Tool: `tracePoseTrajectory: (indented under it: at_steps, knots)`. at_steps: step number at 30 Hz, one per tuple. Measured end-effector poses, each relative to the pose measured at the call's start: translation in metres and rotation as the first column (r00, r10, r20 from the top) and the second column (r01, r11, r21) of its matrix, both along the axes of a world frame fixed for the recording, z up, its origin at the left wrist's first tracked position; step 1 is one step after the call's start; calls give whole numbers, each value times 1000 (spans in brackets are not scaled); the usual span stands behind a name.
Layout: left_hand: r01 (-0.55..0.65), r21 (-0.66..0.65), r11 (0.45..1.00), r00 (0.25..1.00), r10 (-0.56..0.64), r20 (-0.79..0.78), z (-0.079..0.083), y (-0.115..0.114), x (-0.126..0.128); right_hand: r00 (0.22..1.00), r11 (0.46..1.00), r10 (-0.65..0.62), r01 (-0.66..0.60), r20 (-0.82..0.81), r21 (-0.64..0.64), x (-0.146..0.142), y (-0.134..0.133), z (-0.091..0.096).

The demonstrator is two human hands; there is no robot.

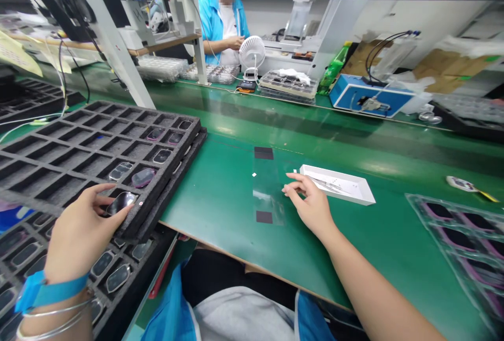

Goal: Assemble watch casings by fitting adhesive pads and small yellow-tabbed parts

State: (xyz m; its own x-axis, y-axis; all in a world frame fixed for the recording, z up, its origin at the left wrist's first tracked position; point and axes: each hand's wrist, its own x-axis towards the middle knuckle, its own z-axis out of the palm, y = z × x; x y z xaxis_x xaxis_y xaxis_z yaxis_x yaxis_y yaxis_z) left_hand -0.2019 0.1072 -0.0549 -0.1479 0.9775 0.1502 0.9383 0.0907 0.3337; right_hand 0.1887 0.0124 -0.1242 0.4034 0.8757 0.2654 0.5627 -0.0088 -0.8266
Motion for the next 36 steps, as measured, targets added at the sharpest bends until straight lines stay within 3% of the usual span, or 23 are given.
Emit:
tracePoseTrajectory:
  at_steps: [36]
  knots:
    - [7,-17,1000,1000,-7,-13,2,1,3,1000,1000,0,0,-16,0,0,1,-1]
